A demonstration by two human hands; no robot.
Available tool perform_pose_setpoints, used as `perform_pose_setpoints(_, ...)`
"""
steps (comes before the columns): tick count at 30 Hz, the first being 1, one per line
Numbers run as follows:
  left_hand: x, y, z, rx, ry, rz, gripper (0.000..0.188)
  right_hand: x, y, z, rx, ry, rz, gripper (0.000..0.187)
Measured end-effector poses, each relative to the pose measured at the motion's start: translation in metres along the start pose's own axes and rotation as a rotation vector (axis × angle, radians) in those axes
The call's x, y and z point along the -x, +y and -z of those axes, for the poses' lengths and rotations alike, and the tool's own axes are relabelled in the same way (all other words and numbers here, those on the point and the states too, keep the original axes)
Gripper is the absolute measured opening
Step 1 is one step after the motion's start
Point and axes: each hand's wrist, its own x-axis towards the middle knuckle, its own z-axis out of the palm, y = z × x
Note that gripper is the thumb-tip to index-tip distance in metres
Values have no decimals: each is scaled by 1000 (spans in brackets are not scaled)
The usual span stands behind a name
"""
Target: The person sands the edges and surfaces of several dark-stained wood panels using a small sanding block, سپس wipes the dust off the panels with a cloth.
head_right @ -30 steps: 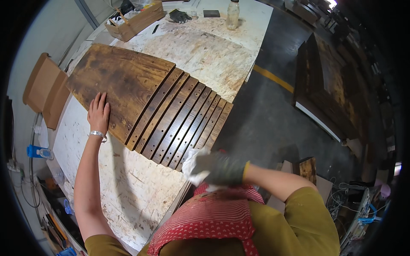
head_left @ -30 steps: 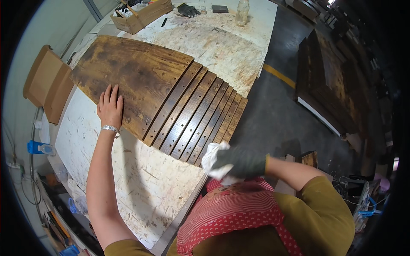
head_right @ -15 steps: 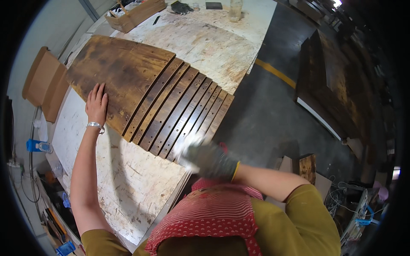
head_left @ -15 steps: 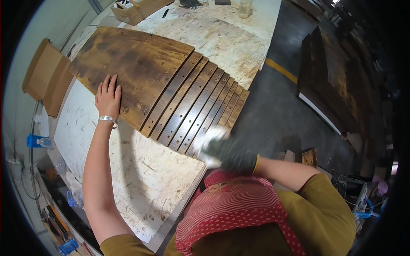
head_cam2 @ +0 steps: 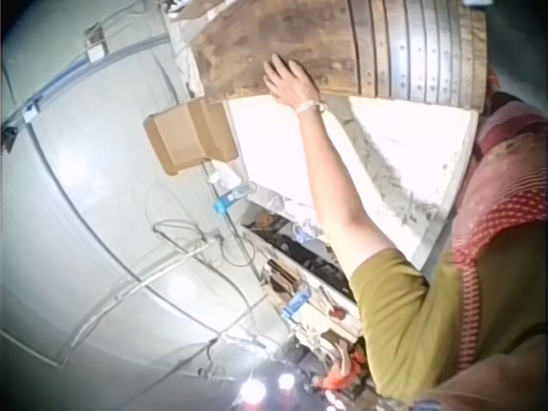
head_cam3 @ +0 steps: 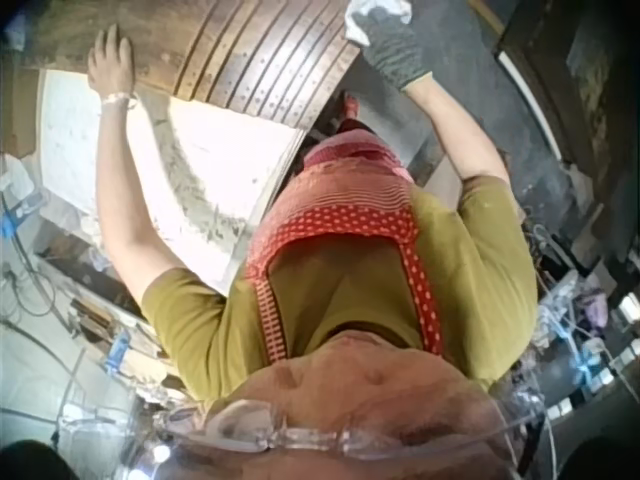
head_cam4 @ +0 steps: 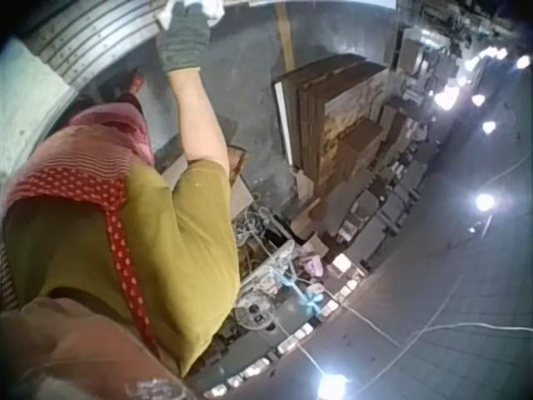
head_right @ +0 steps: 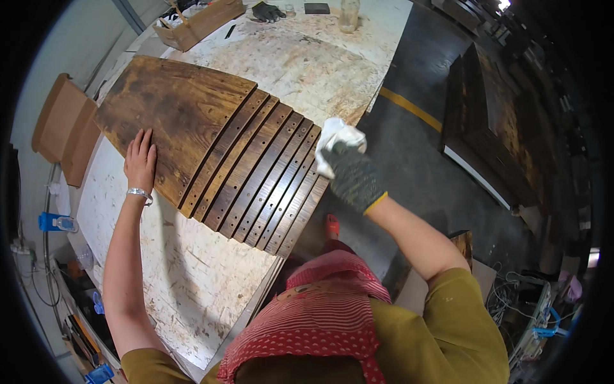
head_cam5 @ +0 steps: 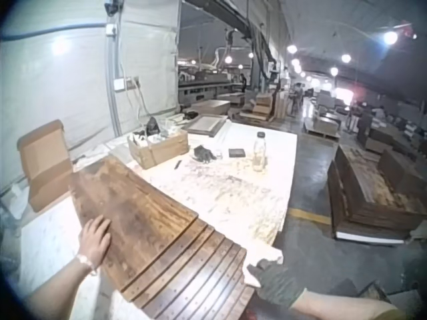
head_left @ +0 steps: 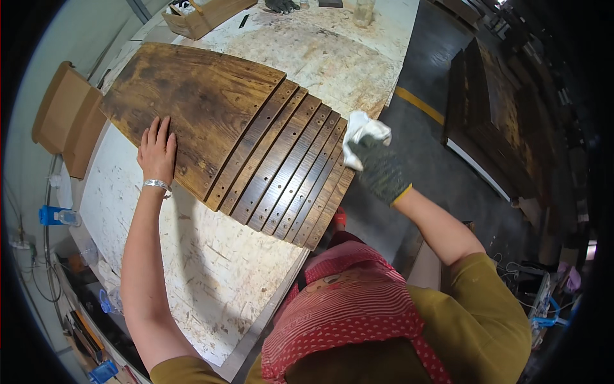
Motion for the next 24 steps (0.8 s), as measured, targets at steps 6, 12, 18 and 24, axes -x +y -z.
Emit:
perform_pose_setpoints(6, 0, -2, -3, -10, 14, -5, 51, -8, 14, -1, -204, -98, -32, 45)
perform_pose_setpoints(12, 2, 0, -2, -8, 4, 22, 52, 9, -62, 10, -183, -215, 107, 35)
perform_pose_setpoints(18, 0, 1, -2, 0, 3, 17, 51, 35, -104, 19, -832, -502, 535, 23)
perform_pose_setpoints(24, -2, -6, -9, -6, 33, -15, 51, 13, 37, 45, -497, -118, -170, 35)
